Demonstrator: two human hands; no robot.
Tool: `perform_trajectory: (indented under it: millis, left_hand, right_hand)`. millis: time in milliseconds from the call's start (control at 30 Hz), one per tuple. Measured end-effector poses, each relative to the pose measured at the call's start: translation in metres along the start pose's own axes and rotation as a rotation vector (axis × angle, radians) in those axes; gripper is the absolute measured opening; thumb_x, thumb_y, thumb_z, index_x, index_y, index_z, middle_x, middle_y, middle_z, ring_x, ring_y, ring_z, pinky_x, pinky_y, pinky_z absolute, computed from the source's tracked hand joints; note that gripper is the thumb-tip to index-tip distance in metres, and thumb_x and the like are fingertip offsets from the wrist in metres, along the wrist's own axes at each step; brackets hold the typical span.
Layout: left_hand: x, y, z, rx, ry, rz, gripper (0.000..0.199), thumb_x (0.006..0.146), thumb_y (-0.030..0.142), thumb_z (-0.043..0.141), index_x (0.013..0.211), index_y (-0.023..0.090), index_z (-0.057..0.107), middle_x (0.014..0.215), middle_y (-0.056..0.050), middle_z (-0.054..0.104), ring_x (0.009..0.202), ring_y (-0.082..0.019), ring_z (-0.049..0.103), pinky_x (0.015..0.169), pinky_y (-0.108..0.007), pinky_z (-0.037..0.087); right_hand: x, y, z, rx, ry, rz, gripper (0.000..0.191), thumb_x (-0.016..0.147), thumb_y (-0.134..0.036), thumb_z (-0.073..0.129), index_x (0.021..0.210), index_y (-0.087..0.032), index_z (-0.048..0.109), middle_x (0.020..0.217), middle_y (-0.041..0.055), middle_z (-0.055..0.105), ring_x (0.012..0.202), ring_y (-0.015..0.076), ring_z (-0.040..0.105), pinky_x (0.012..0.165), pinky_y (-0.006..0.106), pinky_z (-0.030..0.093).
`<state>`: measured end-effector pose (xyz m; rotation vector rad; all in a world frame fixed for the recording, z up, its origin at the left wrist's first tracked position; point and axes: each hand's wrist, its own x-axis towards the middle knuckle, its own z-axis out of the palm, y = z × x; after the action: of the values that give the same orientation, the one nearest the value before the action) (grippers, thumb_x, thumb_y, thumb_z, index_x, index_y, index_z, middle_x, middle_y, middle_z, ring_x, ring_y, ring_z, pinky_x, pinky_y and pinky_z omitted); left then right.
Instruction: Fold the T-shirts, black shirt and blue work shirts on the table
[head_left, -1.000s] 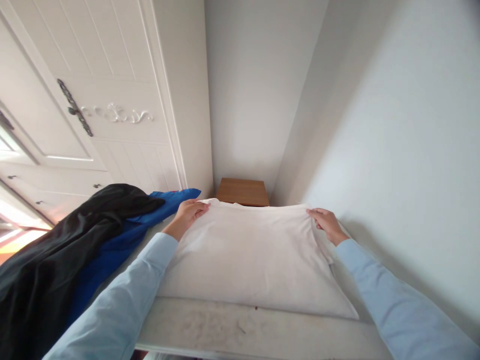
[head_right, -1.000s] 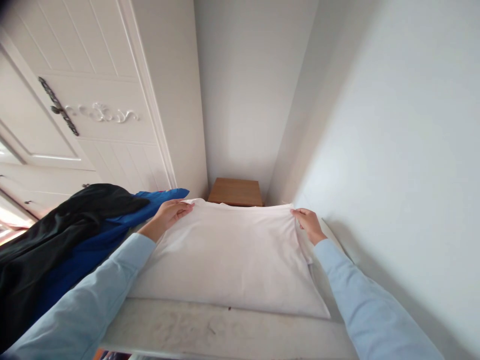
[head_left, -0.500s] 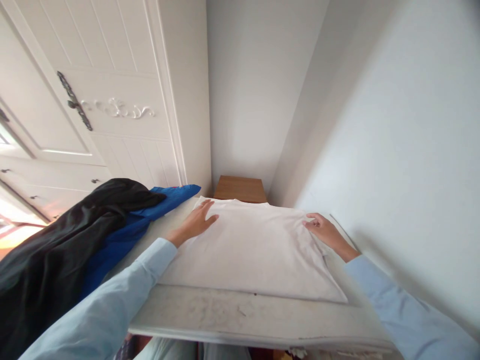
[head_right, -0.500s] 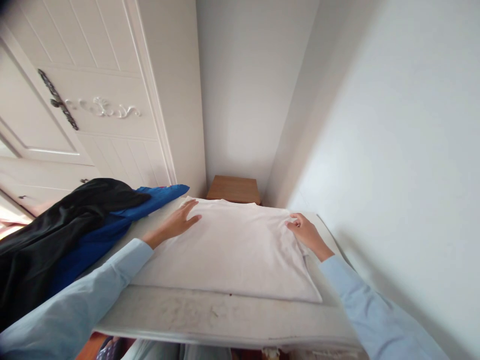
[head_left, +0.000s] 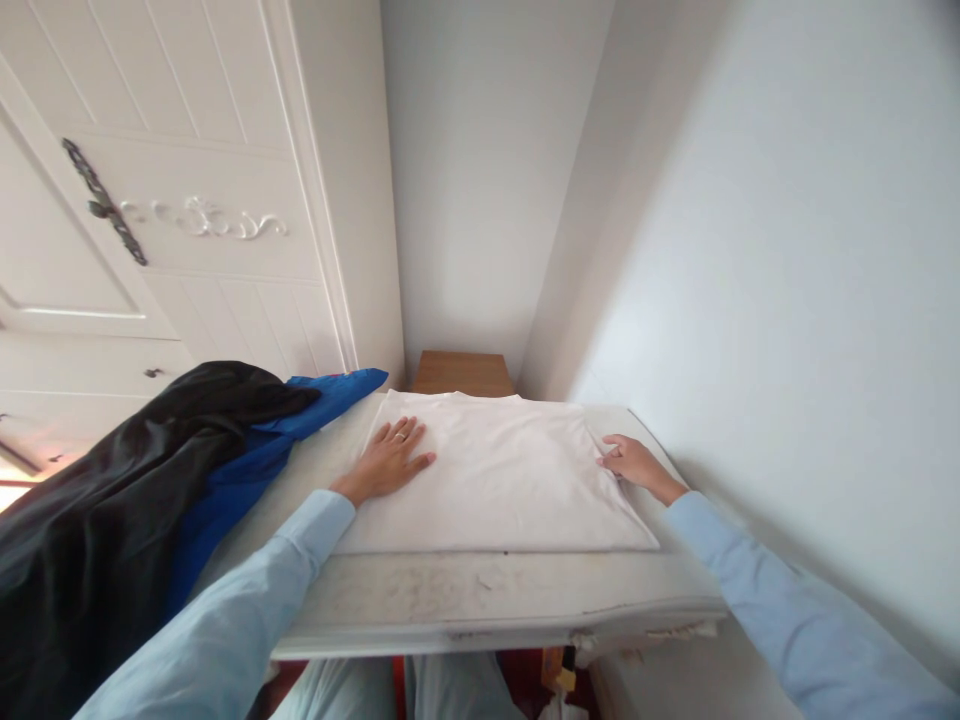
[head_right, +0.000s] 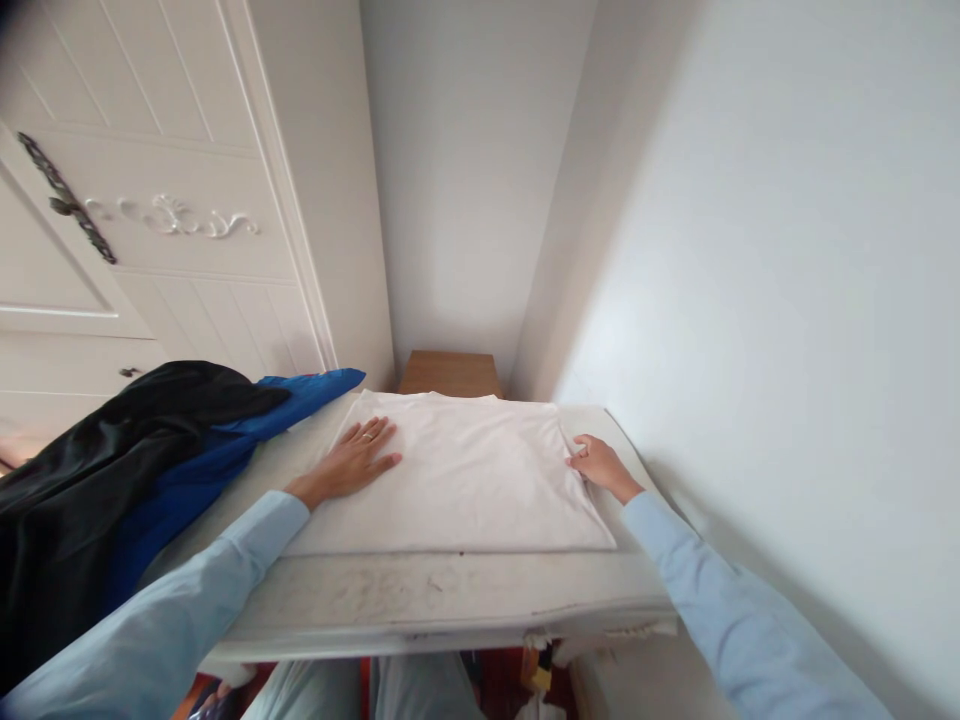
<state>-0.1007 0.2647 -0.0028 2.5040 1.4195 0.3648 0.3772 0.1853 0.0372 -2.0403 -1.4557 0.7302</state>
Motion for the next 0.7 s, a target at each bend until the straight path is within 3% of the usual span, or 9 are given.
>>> perform_trajectory:
  millis: [100, 233, 400, 533, 700]
  left_hand:
    - [0.0, 0.0, -0.001, -0.008, 0.002, 0.015, 0.08, 0.097, 0.067, 0.035, 0.156, 0.012, 0.04, 0.165, -0.019, 0.028, 0.156, -0.033, 0.017, 0.126, -0.051, 0.008]
    - [-0.001, 0.002, -0.003, 0.047, -0.008, 0.02, 0.08, 0.099, 0.067, 0.032, 0.157, 0.012, 0.038, 0.164, -0.019, 0.028, 0.156, -0.033, 0.018, 0.126, -0.051, 0.011]
    - [-0.002, 0.014, -0.008, 0.181, -0.059, -0.02, 0.083, 0.1, 0.068, 0.021, 0.161, 0.01, 0.029, 0.168, -0.018, 0.015, 0.157, -0.032, 0.007, 0.126, -0.053, 0.015]
    - [0.006, 0.029, -0.01, 0.199, 0.054, 0.055, 0.08, 0.101, 0.067, 0.021, 0.16, 0.014, 0.033, 0.168, -0.016, 0.017, 0.157, -0.032, 0.009, 0.126, -0.054, 0.017]
    - [0.027, 0.045, -0.004, 0.185, -0.006, 0.052, 0.08, 0.101, 0.067, 0.023, 0.159, 0.013, 0.034, 0.167, -0.018, 0.02, 0.157, -0.033, 0.009, 0.126, -0.056, 0.014]
  right_hand:
    - [-0.003, 0.002, -0.006, 0.092, 0.009, 0.015, 0.051, 0.076, -0.019, 0.066, 0.124, -0.002, 0.06, 0.064, 0.0001, 0.062, 0.06, 0.0145, 0.058, 0.064, 0.024, 0.044]
    - [-0.006, 0.009, -0.011, -0.05, 0.061, 0.039, 0.044, 0.081, -0.021, 0.064, 0.121, -0.002, 0.062, 0.069, 0.0036, 0.065, 0.064, 0.0161, 0.061, 0.068, 0.026, 0.047]
    - [-0.003, 0.011, -0.005, -0.221, 0.19, -0.014, 0.037, 0.085, -0.021, 0.058, 0.119, -0.008, 0.066, 0.091, 0.01, 0.071, 0.09, 0.0212, 0.067, 0.088, 0.031, 0.05]
    - [0.005, -0.011, 0.016, -0.31, 0.291, -0.32, 0.038, 0.093, -0.03, 0.052, 0.124, -0.012, 0.065, 0.118, 0.0135, 0.068, 0.107, 0.0224, 0.065, 0.102, 0.036, 0.05]
    - [0.022, -0.068, 0.075, -0.4, 0.13, -0.73, 0.053, 0.101, -0.051, 0.046, 0.136, -0.014, 0.062, 0.143, 0.0138, 0.056, 0.137, 0.0253, 0.049, 0.12, 0.042, 0.039]
